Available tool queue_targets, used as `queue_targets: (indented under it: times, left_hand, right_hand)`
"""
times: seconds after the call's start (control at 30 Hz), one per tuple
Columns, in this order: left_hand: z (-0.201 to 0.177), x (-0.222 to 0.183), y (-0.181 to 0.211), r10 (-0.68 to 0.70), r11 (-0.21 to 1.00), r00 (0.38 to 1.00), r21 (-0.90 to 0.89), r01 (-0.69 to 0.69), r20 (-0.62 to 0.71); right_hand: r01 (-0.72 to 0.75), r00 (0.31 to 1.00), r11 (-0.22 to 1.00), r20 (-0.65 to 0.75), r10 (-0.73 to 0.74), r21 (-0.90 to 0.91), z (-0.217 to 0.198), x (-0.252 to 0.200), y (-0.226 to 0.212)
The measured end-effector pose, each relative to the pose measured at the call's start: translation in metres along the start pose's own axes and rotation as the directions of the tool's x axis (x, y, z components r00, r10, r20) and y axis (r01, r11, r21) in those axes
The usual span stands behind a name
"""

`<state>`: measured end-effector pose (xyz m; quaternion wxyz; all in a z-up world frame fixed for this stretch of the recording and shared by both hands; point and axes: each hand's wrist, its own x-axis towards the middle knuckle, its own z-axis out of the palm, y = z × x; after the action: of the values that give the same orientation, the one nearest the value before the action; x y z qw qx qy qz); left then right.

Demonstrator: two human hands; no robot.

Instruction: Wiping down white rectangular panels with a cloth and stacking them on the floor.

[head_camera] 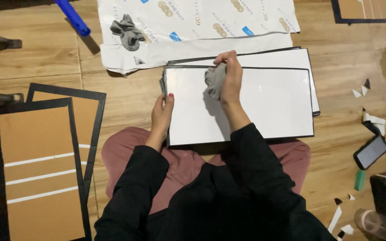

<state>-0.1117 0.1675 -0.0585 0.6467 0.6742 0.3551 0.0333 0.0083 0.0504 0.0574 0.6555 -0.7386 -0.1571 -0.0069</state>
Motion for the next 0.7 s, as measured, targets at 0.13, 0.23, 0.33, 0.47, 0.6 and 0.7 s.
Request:
queue_targets:
  times: [0.13,0.23,0.33,0.47,0.6,0.7]
  left_hand:
    - [-0.002,-0.013,0.027,0.082,0.993,0.997,0.08,-0.082,0.004]
    - [0.0,-0.008,0.018,0.089,0.989,0.995,0.12,-0.083,-0.043]
    - [0.0,-0.011,0.016,0.114,0.981,0.991,0.163,-0.102,-0.067]
    - [-0.001,-0.012,0.021,0.133,0.98,0.987,0.16,-0.118,-0.086]
    - [-0.001,-0.007,0.011,0.16,0.974,0.98,0.182,-0.137,-0.115]
    - [0.001,-0.01,0.018,0.157,0.983,0.973,0.117,-0.139,-0.169]
  right_hand:
    - [0.077,0.996,0.88,0.067,-0.051,-0.469,-0.022,-0.056,0.022]
    - [0.508,0.859,0.406,0.414,-0.3,-0.759,-0.026,-0.088,0.043]
    - [0.47,0.88,0.462,0.439,-0.181,-0.752,-0.047,-0.09,0.036]
    - [0.384,0.923,0.384,0.335,-0.192,-0.839,-0.125,-0.083,0.067]
    - [0.213,0.952,0.23,0.148,-0.267,-0.95,-0.251,-0.083,0.101]
    - [0.114,0.99,0.626,0.033,-0.14,-0.771,-0.282,-0.086,0.092]
